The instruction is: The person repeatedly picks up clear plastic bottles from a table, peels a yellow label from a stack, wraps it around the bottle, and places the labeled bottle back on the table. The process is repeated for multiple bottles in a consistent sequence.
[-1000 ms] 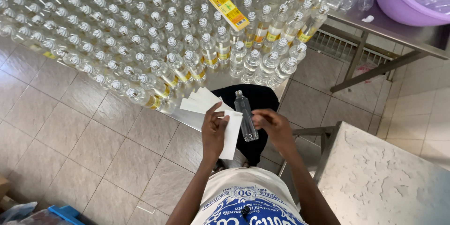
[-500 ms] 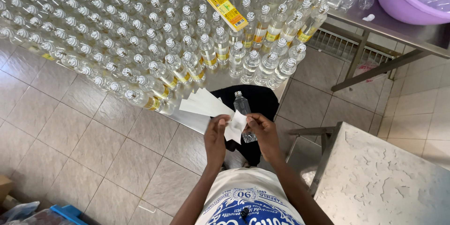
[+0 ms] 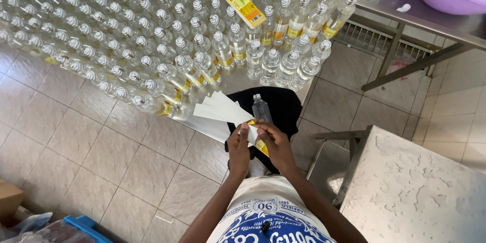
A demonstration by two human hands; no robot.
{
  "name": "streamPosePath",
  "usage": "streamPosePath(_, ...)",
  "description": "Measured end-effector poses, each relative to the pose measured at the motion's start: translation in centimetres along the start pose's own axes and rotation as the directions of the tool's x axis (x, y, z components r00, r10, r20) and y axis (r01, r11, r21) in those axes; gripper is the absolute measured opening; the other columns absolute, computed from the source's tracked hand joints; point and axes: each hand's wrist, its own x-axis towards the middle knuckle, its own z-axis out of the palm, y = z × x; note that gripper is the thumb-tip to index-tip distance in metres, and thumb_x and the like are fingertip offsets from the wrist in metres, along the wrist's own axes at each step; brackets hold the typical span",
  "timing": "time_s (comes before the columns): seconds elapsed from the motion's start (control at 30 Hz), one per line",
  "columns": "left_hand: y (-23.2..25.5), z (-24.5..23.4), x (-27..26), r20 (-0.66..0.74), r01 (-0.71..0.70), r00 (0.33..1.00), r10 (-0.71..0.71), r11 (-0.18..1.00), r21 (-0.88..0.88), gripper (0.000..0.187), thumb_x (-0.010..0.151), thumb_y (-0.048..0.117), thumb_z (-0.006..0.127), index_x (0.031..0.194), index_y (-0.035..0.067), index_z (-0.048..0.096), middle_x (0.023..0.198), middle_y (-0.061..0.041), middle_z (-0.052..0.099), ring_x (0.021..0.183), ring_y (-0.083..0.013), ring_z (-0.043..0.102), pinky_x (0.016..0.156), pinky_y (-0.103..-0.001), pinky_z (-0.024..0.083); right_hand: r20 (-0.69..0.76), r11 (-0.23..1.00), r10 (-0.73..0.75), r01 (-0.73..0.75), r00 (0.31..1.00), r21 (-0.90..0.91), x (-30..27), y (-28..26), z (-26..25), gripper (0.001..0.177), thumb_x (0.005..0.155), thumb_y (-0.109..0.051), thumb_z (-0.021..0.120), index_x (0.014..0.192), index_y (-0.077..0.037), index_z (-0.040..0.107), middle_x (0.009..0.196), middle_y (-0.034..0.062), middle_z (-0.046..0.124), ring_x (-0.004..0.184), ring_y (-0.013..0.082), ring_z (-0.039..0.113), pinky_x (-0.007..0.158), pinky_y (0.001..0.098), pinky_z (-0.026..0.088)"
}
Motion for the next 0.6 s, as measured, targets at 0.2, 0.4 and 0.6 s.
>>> streamPosePath(0.2,4.3,2.5,3.0,-0.329,0.137,0.934,-0.138,0.99,-0.028,0.03,0.115,0.029,0.062,0.097,0.007,0.072,0.077,-0.004,0.068,0.07,-0.0106,0.054,0.068,-0.024,0.042,-0.156,0.947,0.156,-0.102,0.975,0.305,1.9,7.2,-1.8,0.025,0.112,-0.012,0.063,0.125,0.007,0.073,0.095,0.0172,0.074,0.096,0.0278,0.077,0.1,0.052,0.064)
streamPosePath(0.4,-12.2,-11.2,15.1,-0.408,0.221,0.85,-0.333,0.929,-0.297,0.04,0.119,0.027,0.048,0.126,-0.004,0.074,0.119,-0.019,0.083,0.109,-0.0291,0.082,0.09,-0.041,0.066,-0.345,0.79,0.266,0.001,0.9,0.613,2.9,6.9,-8.5,0.008,0.112,-0.008,0.06,0.115,-0.006,0.067,0.094,0.0063,0.071,0.09,0.0205,0.076,0.097,0.0435,0.065)
streamPosePath(0.6,-14.1,-12.3,18.4,-0.471,0.131,0.88,0.063,0.92,0.369,0.029,0.118,0.029,0.058,0.122,0.017,0.085,0.112,-0.004,0.085,0.111,-0.0229,0.079,0.096,-0.04,0.059,-0.344,0.787,0.234,0.031,0.909,0.616,2.7,5.9,-11.6,0.005,0.111,-0.018,0.065,0.112,-0.014,0.068,0.096,-0.0005,0.07,0.091,0.0169,0.072,0.097,0.0391,0.061)
